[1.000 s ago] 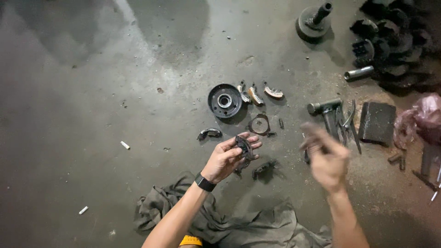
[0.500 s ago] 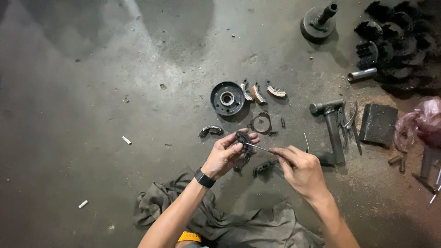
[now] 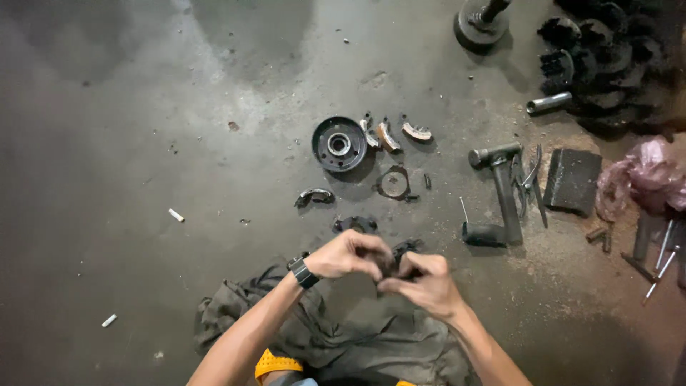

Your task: The person assembles brake components on the floor, using a hammer to tap a metal ring into a circular housing. They then attach curved brake shoes to the assembly and secure them with a spring using pliers.

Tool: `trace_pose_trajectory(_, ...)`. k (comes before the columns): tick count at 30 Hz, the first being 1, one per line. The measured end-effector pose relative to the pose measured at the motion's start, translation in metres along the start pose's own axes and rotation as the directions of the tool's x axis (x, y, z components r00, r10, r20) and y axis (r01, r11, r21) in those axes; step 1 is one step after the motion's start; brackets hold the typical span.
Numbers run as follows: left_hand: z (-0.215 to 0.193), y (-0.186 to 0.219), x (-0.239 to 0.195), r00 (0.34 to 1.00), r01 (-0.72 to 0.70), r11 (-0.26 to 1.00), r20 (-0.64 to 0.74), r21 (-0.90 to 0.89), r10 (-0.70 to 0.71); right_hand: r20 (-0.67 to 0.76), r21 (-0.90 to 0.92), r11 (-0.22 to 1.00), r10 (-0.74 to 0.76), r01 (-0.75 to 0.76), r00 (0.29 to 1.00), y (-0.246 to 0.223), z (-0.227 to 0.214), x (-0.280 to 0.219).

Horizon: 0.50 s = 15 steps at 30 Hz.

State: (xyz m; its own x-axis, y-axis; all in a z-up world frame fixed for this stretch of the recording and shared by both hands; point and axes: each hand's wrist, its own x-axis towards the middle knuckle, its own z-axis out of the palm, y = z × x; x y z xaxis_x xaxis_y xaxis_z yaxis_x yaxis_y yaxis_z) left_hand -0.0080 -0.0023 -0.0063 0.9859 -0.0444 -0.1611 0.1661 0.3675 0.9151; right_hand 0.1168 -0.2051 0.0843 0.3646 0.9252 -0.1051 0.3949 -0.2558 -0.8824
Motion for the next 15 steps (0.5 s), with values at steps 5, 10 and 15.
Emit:
trace_pose_trajectory(5, -0.036, 0.021, -0.014, 0.928, -0.062, 0.928, -0.321, 0.368, 0.189, 0.065, 0.221, 0.969, -0.127, 0.109, 0.990, -0.034, -0.020, -0.003)
trace_pose_trajectory(10, -0.078, 0.073, -0.035, 0.740, 0.105, 0.865, -0.619, 0.491, 0.262, -0.210, -0.384, 0.790, 0.429, -0.478, 0.878, 0.067, -0.052, 0.041)
trace_pose_trajectory(15, -0.129, 0.028, -0.042, 0.682, 0.454, 0.477, -0.638, 0.753, 0.358, -0.225, -0.746, 0.544, 0.338, -0.385, 0.914, 0.131, -0.056, 0.067)
